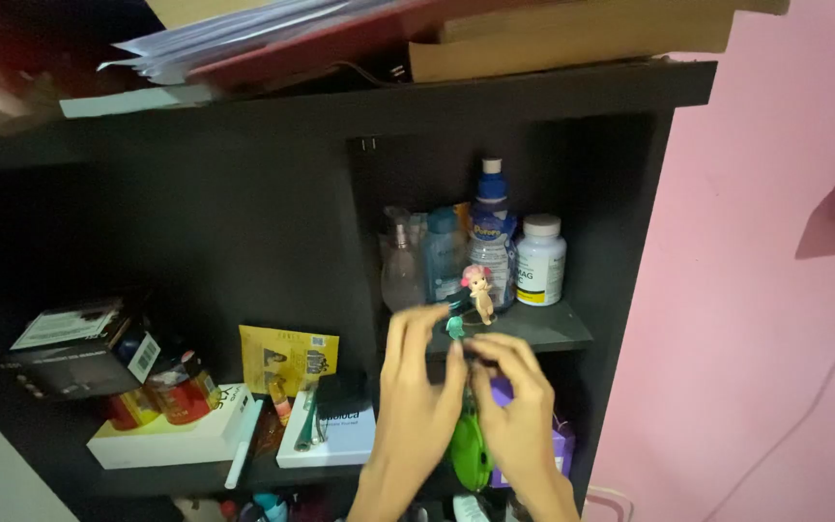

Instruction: Organizing and cleaning a shelf filled with personal care and cosmetic products.

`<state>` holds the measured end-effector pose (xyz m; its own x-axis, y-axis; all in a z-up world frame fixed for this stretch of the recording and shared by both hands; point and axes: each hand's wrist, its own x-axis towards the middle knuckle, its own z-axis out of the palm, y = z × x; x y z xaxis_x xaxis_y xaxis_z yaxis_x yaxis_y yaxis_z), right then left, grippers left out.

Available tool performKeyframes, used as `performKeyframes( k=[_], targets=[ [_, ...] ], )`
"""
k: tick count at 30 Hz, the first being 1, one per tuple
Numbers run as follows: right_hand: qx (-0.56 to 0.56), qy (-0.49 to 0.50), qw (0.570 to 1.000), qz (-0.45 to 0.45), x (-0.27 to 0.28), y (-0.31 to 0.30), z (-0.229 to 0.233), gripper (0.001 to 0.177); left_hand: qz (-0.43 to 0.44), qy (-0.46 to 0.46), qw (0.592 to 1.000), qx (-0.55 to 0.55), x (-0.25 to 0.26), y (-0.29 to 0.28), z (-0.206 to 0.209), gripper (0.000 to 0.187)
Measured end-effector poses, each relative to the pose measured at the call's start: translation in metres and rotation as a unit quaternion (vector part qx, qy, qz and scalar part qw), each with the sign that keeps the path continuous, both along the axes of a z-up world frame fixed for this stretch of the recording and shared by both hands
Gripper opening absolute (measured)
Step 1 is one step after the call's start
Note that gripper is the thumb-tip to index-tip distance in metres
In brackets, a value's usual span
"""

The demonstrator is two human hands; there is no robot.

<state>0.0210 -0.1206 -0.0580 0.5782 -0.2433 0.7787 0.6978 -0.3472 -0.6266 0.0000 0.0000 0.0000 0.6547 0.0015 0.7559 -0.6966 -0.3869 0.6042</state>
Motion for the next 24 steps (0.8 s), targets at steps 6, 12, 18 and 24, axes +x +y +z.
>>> performKeyframes(
  k=[6, 12, 18, 24],
  targets=[
    [-0.074, -0.054, 0.987, -0.135, 0.002, -0.009, 0.016, 0.027, 0.07, -0.095, 0.991, 0.058, 0.035, -0.01, 0.025, 0.044],
    [-0.128, -0.029, 0.987, -0.095, 0.003, -0.006, 0.022, 0.036, 0.107, -0.077, 0.99, 0.039, 0.055, -0.02, 0.038, 0.054],
    [-0.17, 0.009, 0.98, -0.104, 0.008, -0.006, 0.019, 0.035, 0.152, -0.075, 0.984, 0.045, 0.074, -0.024, 0.029, 0.057],
    [-0.175, 0.01, 0.979, -0.107, 0.009, -0.004, 0.018, 0.032, 0.19, -0.109, 0.973, 0.068, 0.094, -0.023, 0.02, 0.058]
  ],
)
